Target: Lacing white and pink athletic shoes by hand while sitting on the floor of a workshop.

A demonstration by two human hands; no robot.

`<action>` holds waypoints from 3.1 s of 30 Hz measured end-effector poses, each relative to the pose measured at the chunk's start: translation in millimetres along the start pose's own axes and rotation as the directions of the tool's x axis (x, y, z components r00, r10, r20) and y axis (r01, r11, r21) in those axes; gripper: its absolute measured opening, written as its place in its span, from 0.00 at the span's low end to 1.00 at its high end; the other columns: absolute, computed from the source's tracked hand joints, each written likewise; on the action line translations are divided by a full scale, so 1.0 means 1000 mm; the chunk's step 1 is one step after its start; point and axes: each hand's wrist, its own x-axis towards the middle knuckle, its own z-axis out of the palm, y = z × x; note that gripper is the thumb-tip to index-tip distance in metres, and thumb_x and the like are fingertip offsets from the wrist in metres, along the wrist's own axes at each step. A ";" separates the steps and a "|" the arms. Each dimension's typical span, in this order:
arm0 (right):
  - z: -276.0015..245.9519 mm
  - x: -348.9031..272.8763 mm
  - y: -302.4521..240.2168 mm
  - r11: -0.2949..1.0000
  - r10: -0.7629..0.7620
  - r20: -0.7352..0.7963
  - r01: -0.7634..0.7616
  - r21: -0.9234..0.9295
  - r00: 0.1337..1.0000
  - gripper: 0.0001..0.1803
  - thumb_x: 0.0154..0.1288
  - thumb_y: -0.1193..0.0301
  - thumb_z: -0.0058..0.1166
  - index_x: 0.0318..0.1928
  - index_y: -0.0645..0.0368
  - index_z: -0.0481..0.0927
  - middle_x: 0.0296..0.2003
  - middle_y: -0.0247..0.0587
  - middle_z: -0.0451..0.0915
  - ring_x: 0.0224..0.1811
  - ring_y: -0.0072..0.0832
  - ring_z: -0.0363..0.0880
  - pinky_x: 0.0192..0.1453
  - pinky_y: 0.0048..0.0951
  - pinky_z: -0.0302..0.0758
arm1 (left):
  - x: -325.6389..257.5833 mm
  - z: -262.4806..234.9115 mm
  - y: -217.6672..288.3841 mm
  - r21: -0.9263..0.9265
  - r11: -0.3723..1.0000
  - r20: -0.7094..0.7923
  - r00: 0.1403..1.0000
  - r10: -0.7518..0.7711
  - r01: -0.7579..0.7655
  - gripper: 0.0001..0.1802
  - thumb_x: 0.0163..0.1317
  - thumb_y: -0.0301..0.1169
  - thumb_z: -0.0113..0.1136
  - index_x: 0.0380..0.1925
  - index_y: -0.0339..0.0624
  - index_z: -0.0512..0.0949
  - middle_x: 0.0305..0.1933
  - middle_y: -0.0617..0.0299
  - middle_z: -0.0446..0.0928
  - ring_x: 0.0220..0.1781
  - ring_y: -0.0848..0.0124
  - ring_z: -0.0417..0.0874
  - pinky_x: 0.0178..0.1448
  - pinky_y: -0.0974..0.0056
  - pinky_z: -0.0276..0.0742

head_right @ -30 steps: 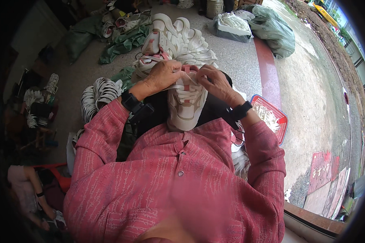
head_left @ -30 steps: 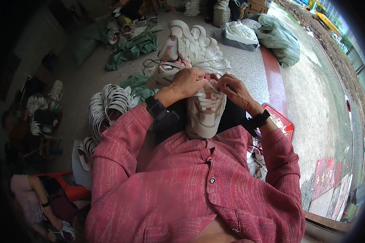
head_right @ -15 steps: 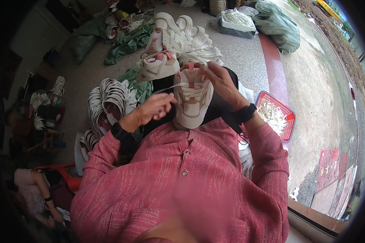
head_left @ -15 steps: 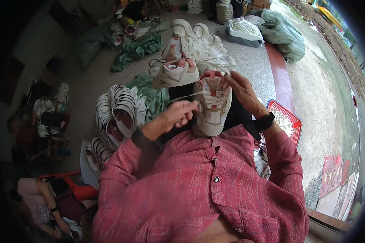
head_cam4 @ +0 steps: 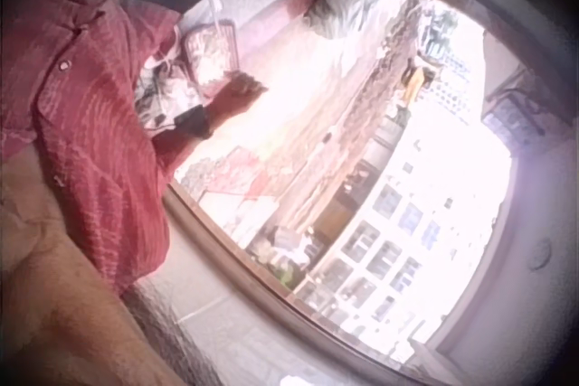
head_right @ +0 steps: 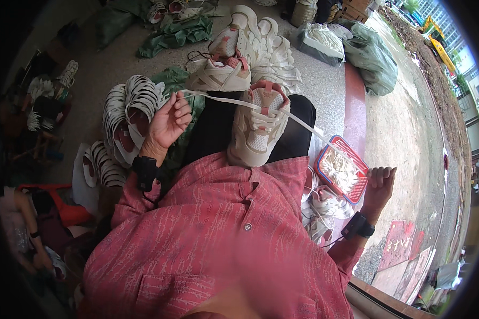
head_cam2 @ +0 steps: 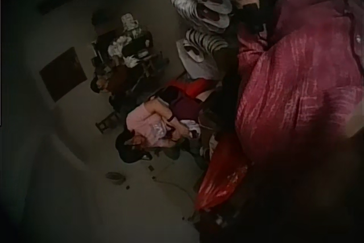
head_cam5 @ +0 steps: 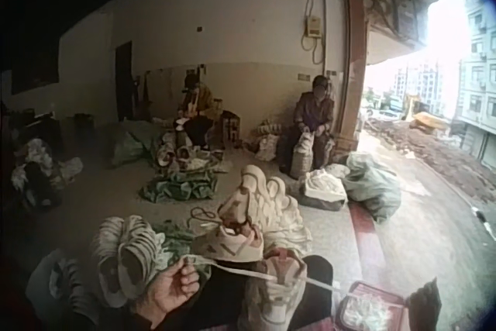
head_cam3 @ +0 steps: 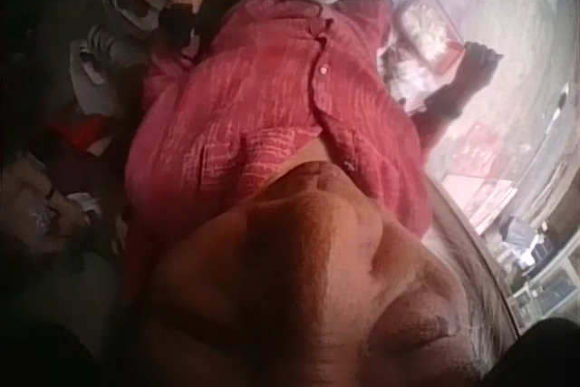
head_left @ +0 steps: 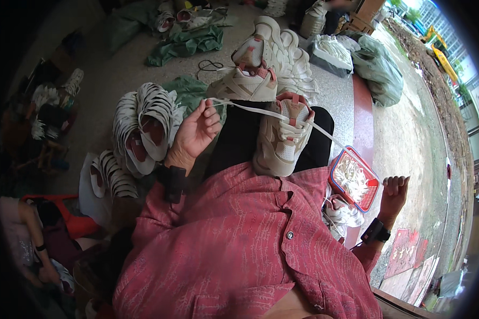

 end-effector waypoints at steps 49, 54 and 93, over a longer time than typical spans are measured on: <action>0.200 0.142 0.191 0.656 0.287 0.861 0.568 -0.496 0.421 0.04 0.52 0.76 0.63 0.30 0.62 0.82 0.33 0.37 0.80 0.35 0.27 0.80 0.42 0.28 0.76 | 0.084 0.018 -0.068 0.997 0.050 -0.046 0.981 -0.190 0.056 0.12 0.66 0.33 0.52 0.26 0.40 0.78 0.20 0.69 0.70 0.22 0.80 0.68 0.29 0.69 0.65; 0.198 0.141 0.192 0.663 0.310 0.844 0.536 -0.522 0.438 0.05 0.51 0.77 0.63 0.30 0.62 0.82 0.34 0.36 0.80 0.37 0.26 0.79 0.42 0.27 0.76 | 0.094 0.017 -0.053 0.699 0.474 -0.314 0.825 -0.469 0.536 0.10 0.63 0.30 0.53 0.22 0.47 0.77 0.18 0.76 0.67 0.17 0.86 0.61 0.22 0.73 0.55; 0.164 0.163 0.094 -0.333 0.028 0.677 0.645 -0.688 0.736 0.06 0.62 0.68 0.57 0.34 0.55 0.83 0.31 0.37 0.80 0.38 0.31 0.77 0.44 0.34 0.67 | 0.094 0.066 -0.061 0.743 -0.510 0.274 0.892 -0.358 -0.433 0.27 0.57 0.39 0.64 0.55 0.48 0.68 0.47 0.57 0.75 0.47 0.55 0.80 0.52 0.56 0.76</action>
